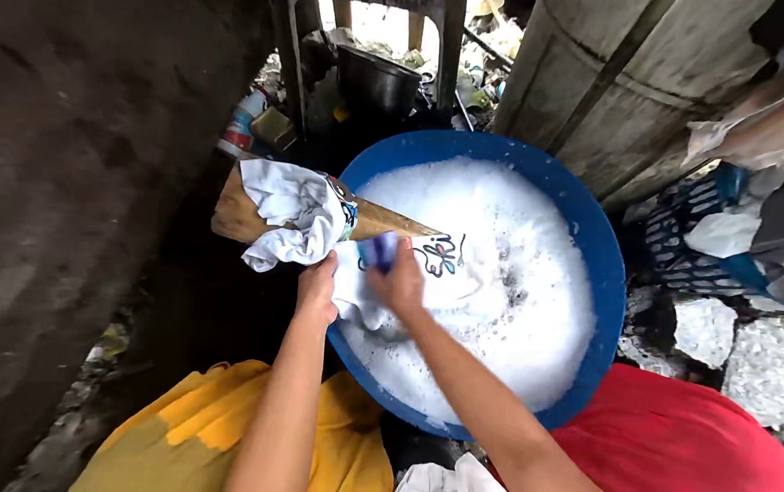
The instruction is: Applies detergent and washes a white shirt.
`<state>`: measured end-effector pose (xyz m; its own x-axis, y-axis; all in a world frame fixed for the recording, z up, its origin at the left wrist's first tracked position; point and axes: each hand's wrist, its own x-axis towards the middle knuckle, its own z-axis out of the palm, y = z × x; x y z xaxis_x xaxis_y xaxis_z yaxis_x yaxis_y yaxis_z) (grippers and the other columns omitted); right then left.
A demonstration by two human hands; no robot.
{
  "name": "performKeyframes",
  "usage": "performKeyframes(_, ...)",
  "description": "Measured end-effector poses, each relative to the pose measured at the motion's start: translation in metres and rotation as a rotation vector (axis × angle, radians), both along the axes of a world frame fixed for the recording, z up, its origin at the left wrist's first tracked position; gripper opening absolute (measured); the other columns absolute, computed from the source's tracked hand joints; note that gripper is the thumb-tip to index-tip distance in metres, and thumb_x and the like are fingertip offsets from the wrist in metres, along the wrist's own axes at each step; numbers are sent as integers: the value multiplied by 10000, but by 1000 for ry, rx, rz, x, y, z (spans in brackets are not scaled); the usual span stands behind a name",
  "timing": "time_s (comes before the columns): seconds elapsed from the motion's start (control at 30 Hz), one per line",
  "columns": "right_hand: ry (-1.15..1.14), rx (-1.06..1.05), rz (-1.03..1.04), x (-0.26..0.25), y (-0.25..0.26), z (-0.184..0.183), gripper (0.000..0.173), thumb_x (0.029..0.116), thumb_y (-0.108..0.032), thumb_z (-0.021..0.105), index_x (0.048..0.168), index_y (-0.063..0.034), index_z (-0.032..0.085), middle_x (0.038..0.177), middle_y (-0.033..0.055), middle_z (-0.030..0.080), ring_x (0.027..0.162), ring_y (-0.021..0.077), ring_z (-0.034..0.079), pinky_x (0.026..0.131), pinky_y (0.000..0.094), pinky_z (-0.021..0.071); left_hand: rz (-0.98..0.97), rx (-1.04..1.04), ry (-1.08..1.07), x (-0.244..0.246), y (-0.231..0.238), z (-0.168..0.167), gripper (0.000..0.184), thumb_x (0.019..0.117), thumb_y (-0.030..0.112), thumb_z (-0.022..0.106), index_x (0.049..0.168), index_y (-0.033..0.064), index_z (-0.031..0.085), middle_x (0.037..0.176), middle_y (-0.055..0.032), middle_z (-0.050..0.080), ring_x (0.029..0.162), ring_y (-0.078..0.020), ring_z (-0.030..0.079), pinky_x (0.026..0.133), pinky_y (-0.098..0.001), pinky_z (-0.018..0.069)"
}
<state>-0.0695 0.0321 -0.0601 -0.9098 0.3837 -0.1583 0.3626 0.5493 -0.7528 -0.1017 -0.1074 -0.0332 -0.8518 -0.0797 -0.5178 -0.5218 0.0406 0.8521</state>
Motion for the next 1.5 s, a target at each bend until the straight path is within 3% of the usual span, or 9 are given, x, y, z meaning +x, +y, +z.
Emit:
performKeyframes(0.1,-1,6,157,11,-10,5,707,901,-297,760,1484,-2,490,1322,296,624,1179,464,641,936,645,534,50,9,-1,-1,1,-7,404,1075,332,511,1326,21,574,1244,-140,637,1122,-199,621,977,-431,516)
performKeyframes(0.27,-137,88,-314,25,109,-42,716,921,-311,748,1479,14,441,1281,338,618,1158,521,626,942,696,494,62,61,-22,-3,1,-8,419,1074,346,513,1352,35,560,1294,-147,618,1180,-215,604,999,-453,507)
performKeyframes(0.5,-62,24,163,27,-18,4,673,914,-322,754,1452,4,515,1288,299,634,1171,469,638,930,638,531,63,38,6,-2,3,-8,417,1081,330,504,1362,26,554,1324,-149,608,1201,-211,593,1020,-446,493)
performKeyframes(0.7,-217,47,-355,39,107,-37,737,926,-320,748,1491,16,413,1282,344,614,1185,529,608,965,705,478,64,72,-22,-2,2,-7,420,1078,347,508,1369,47,555,1340,-142,603,1215,-214,595,1024,-454,500)
performKeyframes(0.87,-126,-5,91,38,-17,7,667,936,-317,746,1447,20,482,1288,323,614,1161,491,627,915,654,527,77,49,-16,-1,6,-5,402,1081,333,504,1365,51,551,1322,-133,605,1190,-200,600,1009,-440,504)
performKeyframes(0.93,-164,21,151,36,1,6,668,939,-321,742,1464,8,492,1292,319,623,1178,493,625,939,665,516,81,37,-12,0,5,-4,408,1079,328,510,1376,51,547,1339,-133,599,1216,-203,588,1025,-446,496)
performKeyframes(1.1,-273,52,-318,36,105,-31,711,939,-321,730,1487,4,415,1243,339,638,1139,528,635,930,713,492,56,36,-24,-3,3,-7,425,1081,357,499,1372,52,555,1361,-148,586,1240,-226,576,1038,-472,482)
performKeyframes(1.3,-181,0,173,30,-16,12,644,926,-332,750,1427,-3,515,1290,306,620,1165,480,630,910,652,528,75,60,13,-2,6,-10,383,1086,314,491,1342,38,560,1280,-127,618,1149,-185,609,987,-419,513)
performKeyframes(1.5,-243,31,-328,35,107,-33,701,931,-321,745,1465,13,437,1227,332,648,1137,521,638,936,704,496,35,44,1,-4,5,-8,421,1088,340,485,1404,67,539,1384,-142,578,1261,-216,566,1054,-465,474)
